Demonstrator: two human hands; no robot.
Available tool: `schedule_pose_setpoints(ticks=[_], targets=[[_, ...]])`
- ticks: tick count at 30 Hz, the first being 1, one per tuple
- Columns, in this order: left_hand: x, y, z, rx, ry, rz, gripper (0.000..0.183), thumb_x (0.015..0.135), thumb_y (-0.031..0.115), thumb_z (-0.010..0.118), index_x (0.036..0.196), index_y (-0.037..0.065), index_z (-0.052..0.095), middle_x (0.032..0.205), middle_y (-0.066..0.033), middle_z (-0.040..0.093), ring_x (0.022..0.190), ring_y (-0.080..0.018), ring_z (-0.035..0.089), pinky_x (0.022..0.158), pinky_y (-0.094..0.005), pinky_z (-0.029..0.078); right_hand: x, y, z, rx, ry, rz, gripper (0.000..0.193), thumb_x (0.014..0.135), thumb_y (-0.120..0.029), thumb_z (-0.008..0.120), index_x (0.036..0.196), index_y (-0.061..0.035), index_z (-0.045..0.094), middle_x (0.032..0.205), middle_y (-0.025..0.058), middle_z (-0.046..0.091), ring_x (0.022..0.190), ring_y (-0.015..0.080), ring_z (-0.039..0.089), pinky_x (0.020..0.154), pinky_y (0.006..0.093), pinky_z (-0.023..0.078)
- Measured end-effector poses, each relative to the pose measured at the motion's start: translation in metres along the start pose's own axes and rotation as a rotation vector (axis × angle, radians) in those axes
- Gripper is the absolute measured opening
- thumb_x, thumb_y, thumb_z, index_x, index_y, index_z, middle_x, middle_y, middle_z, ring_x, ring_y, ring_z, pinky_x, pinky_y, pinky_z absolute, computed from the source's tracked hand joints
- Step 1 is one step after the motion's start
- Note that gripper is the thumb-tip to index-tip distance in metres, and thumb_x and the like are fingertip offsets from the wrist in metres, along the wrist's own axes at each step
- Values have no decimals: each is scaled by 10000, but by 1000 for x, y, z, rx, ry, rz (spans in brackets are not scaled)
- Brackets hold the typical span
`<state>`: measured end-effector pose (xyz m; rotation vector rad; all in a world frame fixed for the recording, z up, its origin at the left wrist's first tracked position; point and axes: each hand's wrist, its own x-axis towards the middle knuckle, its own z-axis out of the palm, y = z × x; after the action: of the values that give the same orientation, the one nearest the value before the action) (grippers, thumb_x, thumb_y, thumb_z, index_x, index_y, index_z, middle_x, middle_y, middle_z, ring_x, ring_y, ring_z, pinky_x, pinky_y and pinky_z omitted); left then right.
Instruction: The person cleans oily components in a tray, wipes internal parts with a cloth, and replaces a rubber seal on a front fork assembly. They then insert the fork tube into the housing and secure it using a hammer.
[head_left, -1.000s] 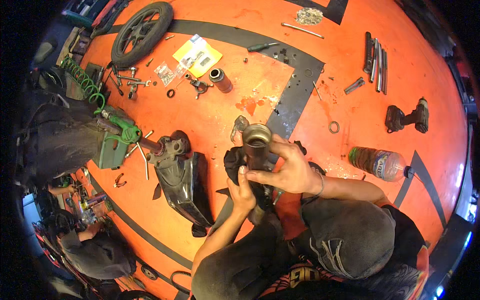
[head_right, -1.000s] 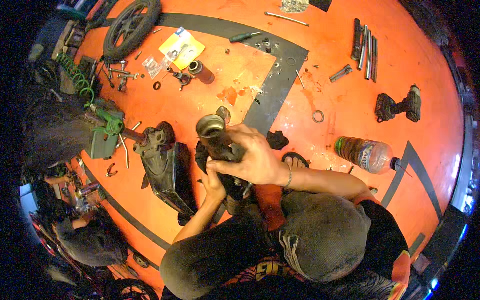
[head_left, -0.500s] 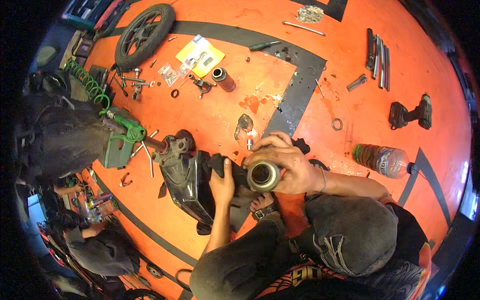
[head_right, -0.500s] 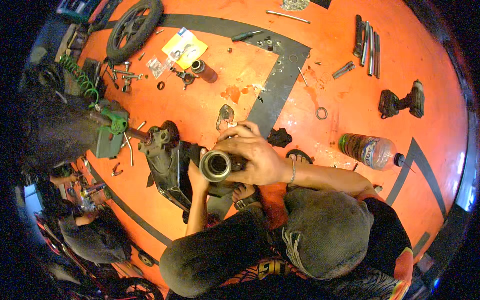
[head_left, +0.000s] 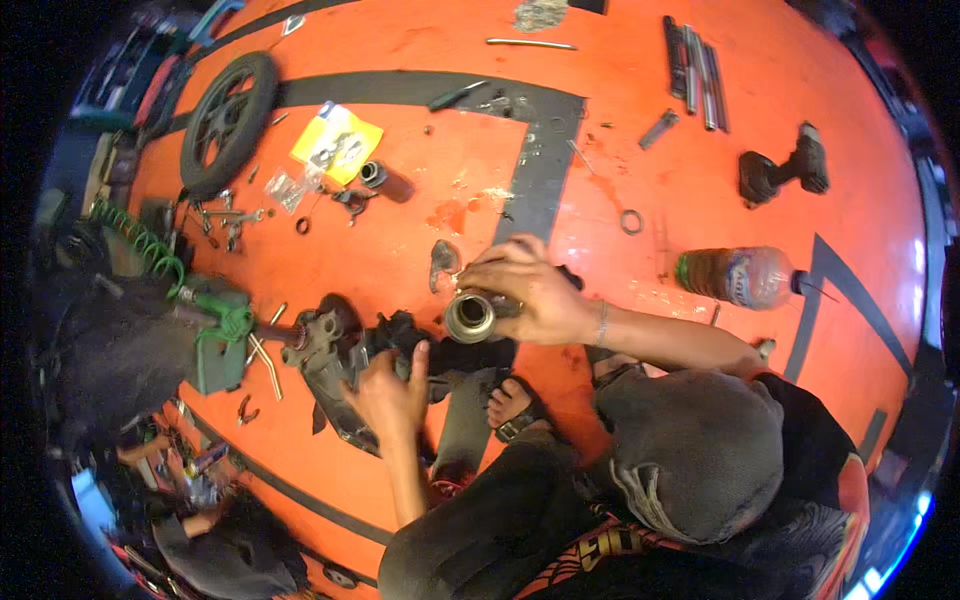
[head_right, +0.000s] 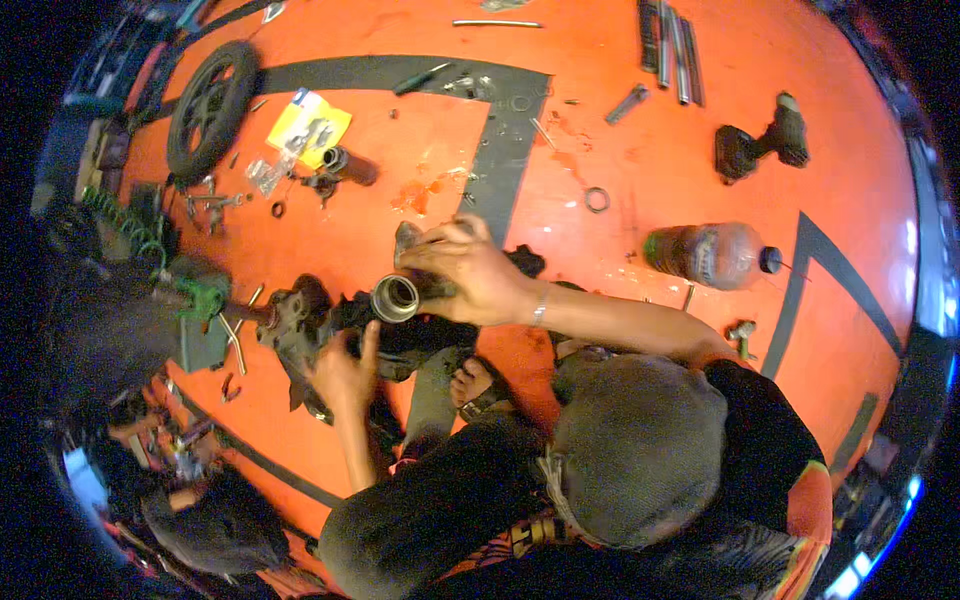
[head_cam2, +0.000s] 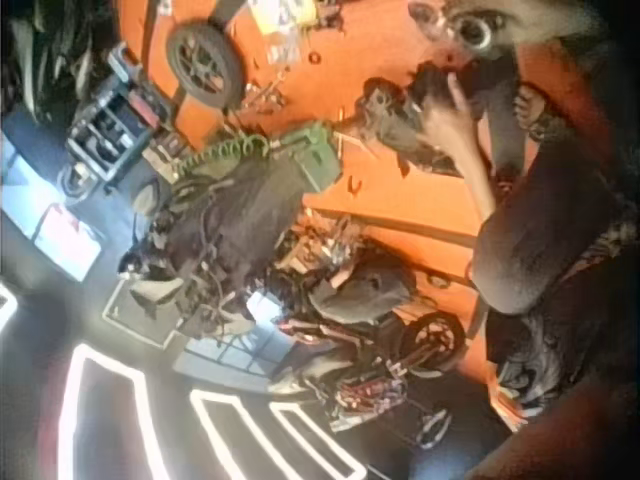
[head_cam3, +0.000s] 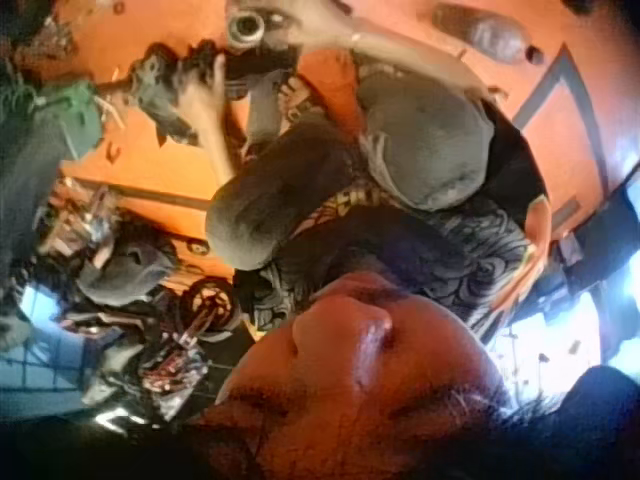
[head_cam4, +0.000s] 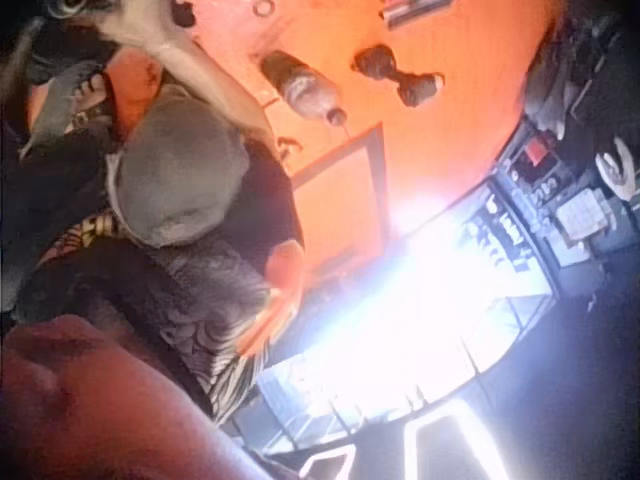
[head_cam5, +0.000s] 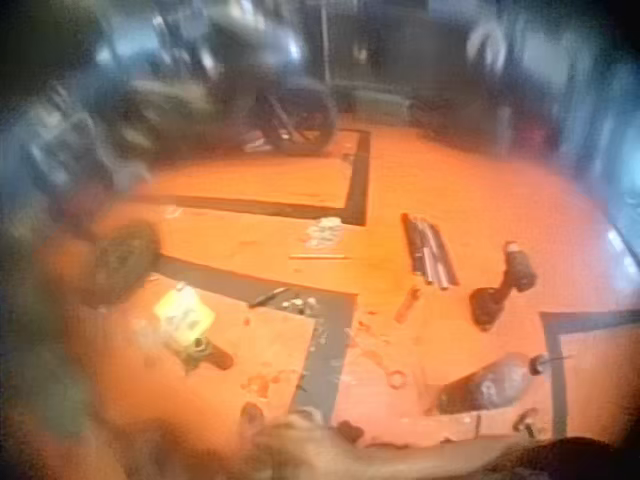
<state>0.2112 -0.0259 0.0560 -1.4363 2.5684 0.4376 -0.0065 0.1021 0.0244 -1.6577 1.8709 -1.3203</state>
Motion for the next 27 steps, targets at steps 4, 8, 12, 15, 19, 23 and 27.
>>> schedule_pose_setpoints(ticks=[4, 8, 12, 15, 19, 23, 27], targets=[[2, 25, -18, -430, 26, 492, 1064, 685, 545, 828, 1473, 3, 363, 1442, -233, 471, 1304, -413, 466, 1091, -484, 358, -7, 15, 16, 38, -6, 64, 595, 683, -207, 831, 1236, -93, 641, 1187, 29, 678, 1176, 197, 573, 1052, 433, 310], [9, 51, 4, -618, 84, 633, 996, 722, 496, 841, 1452, -17, 399, 1439, -229, 493, 1323, -366, 492, 1095, -452, 387, -14, 11, 16, 26, -120, 74, 608, 705, -201, 818, 1269, -81, 625, 1287, 63, 628, 1256, 233, 515, 1063, 438, 303], [18, 56, 3, -573, 160, 706, 596, 795, 313, 824, 1246, 2, 587, 1314, -180, 608, 1213, -340, 576, 1021, -424, 437, -9, 24, -3, 53, -294, 27, 736, 712, -237, 818, 1374, -84, 536, 1370, 102, 560, 1318, 304, 439, 1081, 484, 311], [19, 55, 7, -639, 162, 635, 508, 796, 269, 823, 1186, 12, 622, 1263, -159, 641, 1177, -329, 596, 1006, -414, 440, -9, 65, -27, 64, -257, 77, 696, 738, -267, 805, 1354, -62, 556, 1337, 126, 583, 1261, 329, 475, 1066, 472, 361], [19, 56, 5, -606, 180, 615, 474, 792, 236, 825, 1169, 23, 633, 1219, -149, 659, 1156, -317, 606, 990, -407, 449, -9, 161, -50, -194, 151, 472, 238, 831, -252, 724, 1013, -100, 741, 1002, 125, 703, 1006, 315, 623, 871, 446, 473], [20, 68, 6, -673, 136, 619, 529, 754, 211, 846, 1186, 11, 615, 1219, -159, 646, 1113, -313, 611, 971, -404, 462, 12, 227, -80, -589, 181, 690, 199, 847, -240, 704, 998, -119, 752, 1089, 131, 669, 1068, 357, 558, 915, 526, 428], [21, 70, 2, -736, 101, 540, 560, 743, 195, 838, 1226, 38, 601, 1201, -146, 646, 1108, -311, 608, 958, -400, 466, 47, 255, -78, -934, 226, 530, 239, 862, -302, 690, 1059, -181, 752, 1260, 107, 595, 1200, 330, 486, 937, 595, 384]])
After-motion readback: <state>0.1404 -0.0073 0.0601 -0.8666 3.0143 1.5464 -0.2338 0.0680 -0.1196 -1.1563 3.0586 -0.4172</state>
